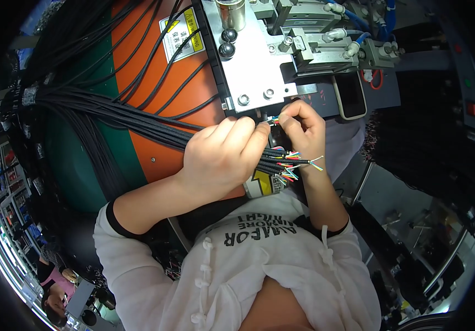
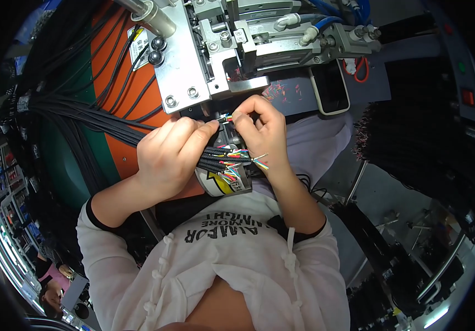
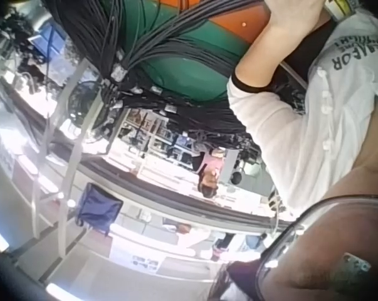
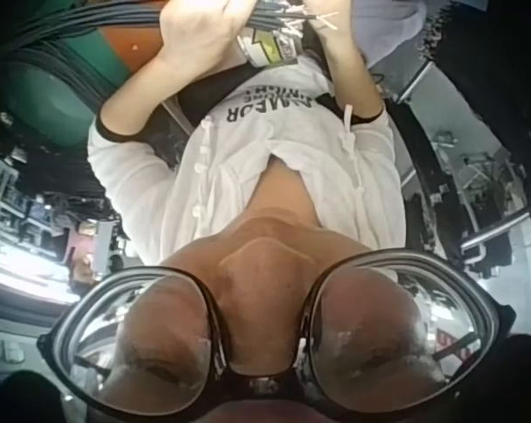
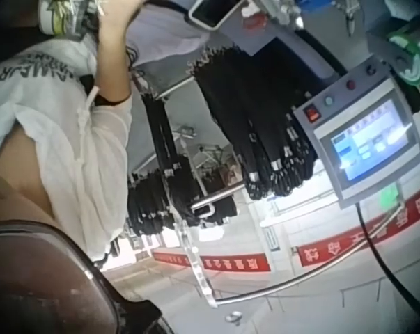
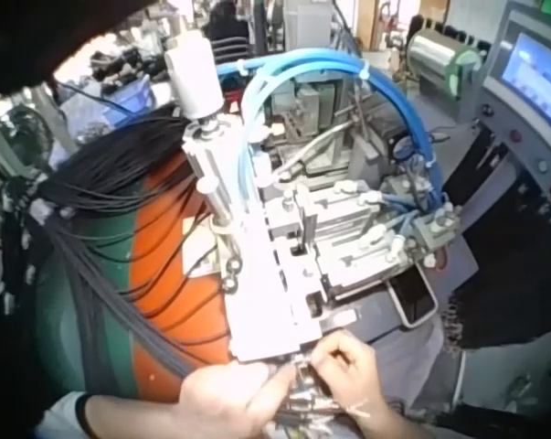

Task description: Gathering cable bundles and feeding individual wires into a processing machine on a production line.

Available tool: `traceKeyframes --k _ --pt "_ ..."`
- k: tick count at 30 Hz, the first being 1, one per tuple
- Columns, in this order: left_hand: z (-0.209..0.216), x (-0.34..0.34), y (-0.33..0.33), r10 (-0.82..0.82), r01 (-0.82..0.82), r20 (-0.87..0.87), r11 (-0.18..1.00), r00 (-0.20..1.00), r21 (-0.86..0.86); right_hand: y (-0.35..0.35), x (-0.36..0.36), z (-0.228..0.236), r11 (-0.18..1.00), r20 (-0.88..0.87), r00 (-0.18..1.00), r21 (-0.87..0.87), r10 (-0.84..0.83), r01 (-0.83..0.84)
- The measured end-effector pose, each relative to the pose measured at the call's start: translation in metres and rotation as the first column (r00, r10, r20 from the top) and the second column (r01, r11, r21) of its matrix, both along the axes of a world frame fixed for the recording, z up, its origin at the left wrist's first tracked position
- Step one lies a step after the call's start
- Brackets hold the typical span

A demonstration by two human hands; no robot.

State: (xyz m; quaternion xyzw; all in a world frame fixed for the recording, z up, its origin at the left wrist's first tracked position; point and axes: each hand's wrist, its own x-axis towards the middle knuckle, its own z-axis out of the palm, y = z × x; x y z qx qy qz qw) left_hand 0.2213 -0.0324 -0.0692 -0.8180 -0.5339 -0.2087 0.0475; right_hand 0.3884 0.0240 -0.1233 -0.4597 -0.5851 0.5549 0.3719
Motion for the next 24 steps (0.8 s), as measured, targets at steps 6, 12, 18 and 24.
traceKeyframes --k 6,12,18,24 --pt "0.008 -0.004 -0.003 0.026 -0.024 0.027 0.997 0.999 -0.076 -0.003 -0.008 0.018 0.978 0.055 0.998 0.209 -0.019 0.007" --pt "0.018 0.0 -0.013 0.109 -0.139 -0.205 0.981 0.973 -0.136 0.008 0.009 0.013 0.945 0.001 0.995 0.313 0.103 -0.098" --pt "0.016 -0.01 -0.003 0.016 -0.006 0.077 0.992 0.997 -0.128 0.01 0.01 0.018 0.767 -0.146 0.876 0.563 0.459 -0.308" --pt "0.015 -0.013 0.0 -0.068 0.098 0.244 0.989 0.967 -0.113 0.008 0.007 0.025 0.746 -0.174 0.888 0.623 0.426 -0.236"
